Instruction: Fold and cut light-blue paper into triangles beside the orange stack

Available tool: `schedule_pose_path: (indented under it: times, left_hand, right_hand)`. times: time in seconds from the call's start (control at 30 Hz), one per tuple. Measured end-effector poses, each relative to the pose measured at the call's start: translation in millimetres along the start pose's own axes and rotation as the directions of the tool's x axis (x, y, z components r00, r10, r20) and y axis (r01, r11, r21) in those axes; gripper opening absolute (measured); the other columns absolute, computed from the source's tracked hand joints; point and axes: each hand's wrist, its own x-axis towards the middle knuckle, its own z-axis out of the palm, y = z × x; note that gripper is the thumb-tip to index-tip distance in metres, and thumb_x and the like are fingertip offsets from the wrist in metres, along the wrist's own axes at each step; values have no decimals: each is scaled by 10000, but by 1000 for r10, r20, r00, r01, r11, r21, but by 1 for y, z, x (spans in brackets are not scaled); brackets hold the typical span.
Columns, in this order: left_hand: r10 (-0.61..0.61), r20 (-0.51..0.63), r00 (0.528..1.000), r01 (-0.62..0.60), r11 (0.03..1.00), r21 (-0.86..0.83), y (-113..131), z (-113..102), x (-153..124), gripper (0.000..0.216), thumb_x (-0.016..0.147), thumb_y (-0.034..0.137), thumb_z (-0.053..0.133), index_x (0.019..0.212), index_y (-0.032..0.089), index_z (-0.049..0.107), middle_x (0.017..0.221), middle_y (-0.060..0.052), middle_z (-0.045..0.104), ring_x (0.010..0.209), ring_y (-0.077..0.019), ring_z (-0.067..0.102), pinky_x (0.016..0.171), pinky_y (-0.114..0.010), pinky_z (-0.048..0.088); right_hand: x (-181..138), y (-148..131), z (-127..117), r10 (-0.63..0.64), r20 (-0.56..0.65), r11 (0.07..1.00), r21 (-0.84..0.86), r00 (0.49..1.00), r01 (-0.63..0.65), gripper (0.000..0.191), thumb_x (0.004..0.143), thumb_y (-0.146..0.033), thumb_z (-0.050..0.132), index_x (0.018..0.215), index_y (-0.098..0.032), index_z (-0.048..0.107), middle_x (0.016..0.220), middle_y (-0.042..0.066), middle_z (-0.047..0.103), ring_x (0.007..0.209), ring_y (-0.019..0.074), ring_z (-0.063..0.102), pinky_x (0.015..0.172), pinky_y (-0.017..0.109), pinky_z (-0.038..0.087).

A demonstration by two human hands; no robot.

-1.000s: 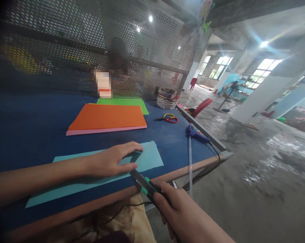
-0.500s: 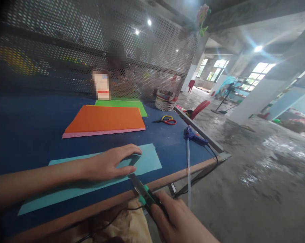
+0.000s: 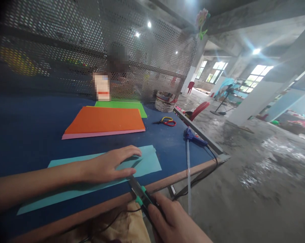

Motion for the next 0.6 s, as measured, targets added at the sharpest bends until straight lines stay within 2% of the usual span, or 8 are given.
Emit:
schedule_pose_path:
  times: [0.1,0.2,0.4,0.6]
  left_hand:
    - [16,30,999,-17,1000,23,0,-2,-1,470,932,469,475,1291,165,488,1339,-118,515,1222,-223,505,1049,-356,399]
    - [50,90,995,-55,997,60,-4,-5,-3,457,977,438,385,1341,181,488,1431,-111,464,1321,-220,432,1117,-369,321]
    - [152,207,967,-178,978,113,-22,-10,-6,440,999,353,356,1438,344,375,1535,1,358,1423,-191,302,1190,-440,160]
    - [154,234,960,-197,966,170,-26,-9,-7,449,1011,402,305,1458,367,323,1566,2,273,1453,-204,224,1187,-475,139]
  right_hand:
    - [2,-1,1,-1,31,1000,-14,1000,2,313,918,-447,475,849,-222,681,693,18,643,649,143,592,699,232,506]
    - [1,0,0,-2,31,1000,-20,1000,3,315,913,-459,481,849,-229,687,722,22,648,672,147,590,715,229,504]
    - [-3,-1,2,31,-12,999,11,999,-31,346,915,-511,471,902,-248,696,794,25,686,763,173,624,792,246,511]
    - [-1,-3,5,-5,14,1000,18,1000,4,329,919,-485,480,916,-238,698,834,29,707,791,172,634,800,233,505]
